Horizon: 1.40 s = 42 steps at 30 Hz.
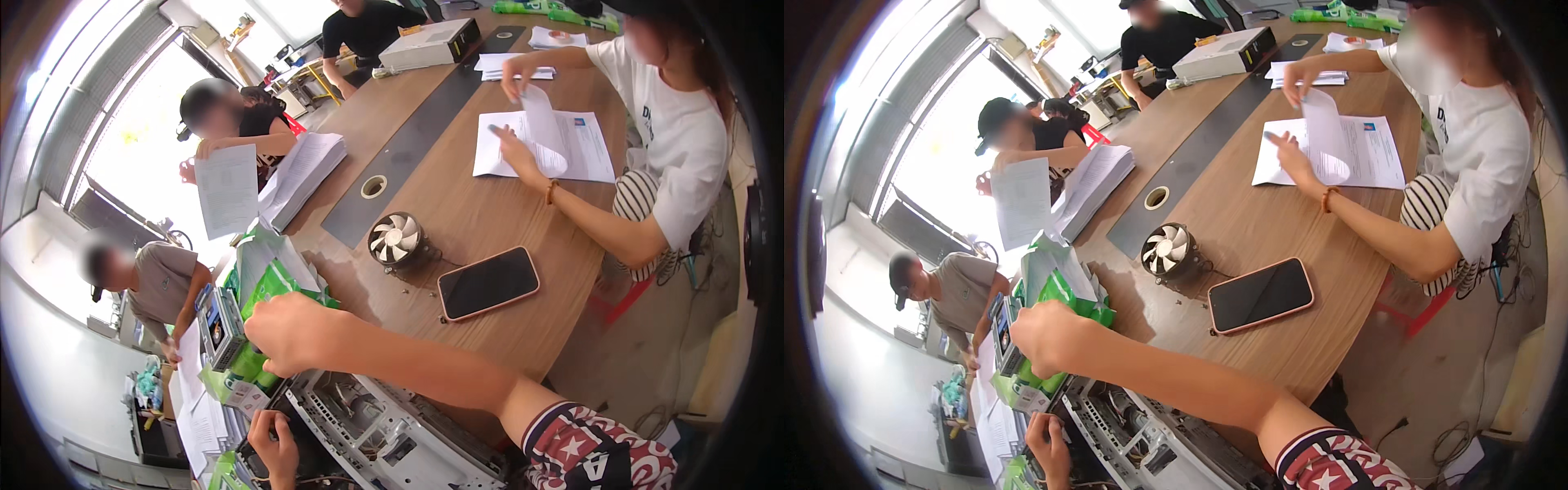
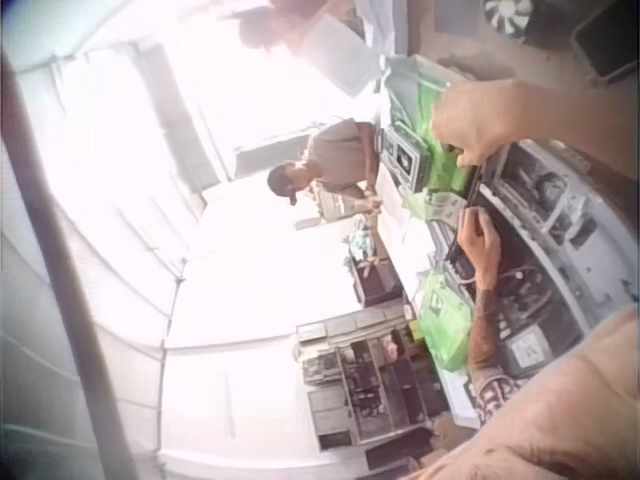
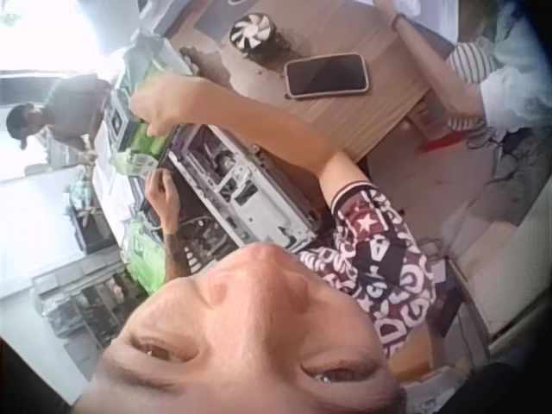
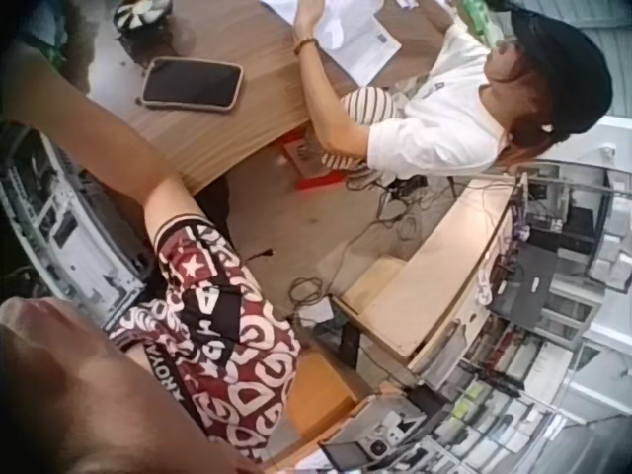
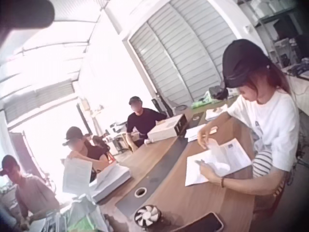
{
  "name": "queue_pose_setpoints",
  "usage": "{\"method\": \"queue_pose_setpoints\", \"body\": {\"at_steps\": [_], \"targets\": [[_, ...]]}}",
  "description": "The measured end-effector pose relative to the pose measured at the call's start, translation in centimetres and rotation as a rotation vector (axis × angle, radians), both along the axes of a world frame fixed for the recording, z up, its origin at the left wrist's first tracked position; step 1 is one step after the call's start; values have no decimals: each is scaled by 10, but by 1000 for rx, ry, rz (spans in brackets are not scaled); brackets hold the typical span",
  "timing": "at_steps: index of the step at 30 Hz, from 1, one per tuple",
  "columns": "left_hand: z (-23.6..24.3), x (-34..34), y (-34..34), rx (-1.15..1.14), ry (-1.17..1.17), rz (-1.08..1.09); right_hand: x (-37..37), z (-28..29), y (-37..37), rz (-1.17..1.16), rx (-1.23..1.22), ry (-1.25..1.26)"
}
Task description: The person uses a screwdriver to remove screws from the internal chassis of an open desktop computer case while sitting at a table with other people.
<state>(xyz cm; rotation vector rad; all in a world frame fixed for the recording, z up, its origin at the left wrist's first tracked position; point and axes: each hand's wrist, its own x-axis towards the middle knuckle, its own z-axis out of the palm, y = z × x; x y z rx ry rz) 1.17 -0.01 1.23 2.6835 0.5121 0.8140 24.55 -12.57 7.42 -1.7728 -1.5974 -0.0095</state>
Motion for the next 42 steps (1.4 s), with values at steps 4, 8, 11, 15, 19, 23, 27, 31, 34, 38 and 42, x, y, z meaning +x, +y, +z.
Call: {"method": "queue_pose_setpoints", "body": {"at_steps": [4,8,11,15,19,23,27,31,34,38,42], "targets": [[18,-6,15,27,-66,-3,3,5,0,13,-28,27],[104,-6,29,223,-229,-61,10,14,-12,25,-160,56],[178,-22,12,342,-480,-85,8,24,-25,5,-268,30],[154,-48,42,264,-621,-199,6,10,-10,-9,-131,14],[78,11,11,105,76,-265,6,5,-5,3,-155,46],[28,30,-3,159,232,-385,0,14,-19,-27,-132,50],[21,34,-7,234,257,-425,1,19,-30,23,-176,74],[20,26,-1,172,236,-395,9,15,-24,81,-91,33],[13,9,20,183,168,-399,4,13,1,74,-33,52],[4,45,17,163,76,-509,21,18,-31,-48,-96,22],[16,27,30,65,-39,-415,3,36,-33,-90,-32,4]]}}
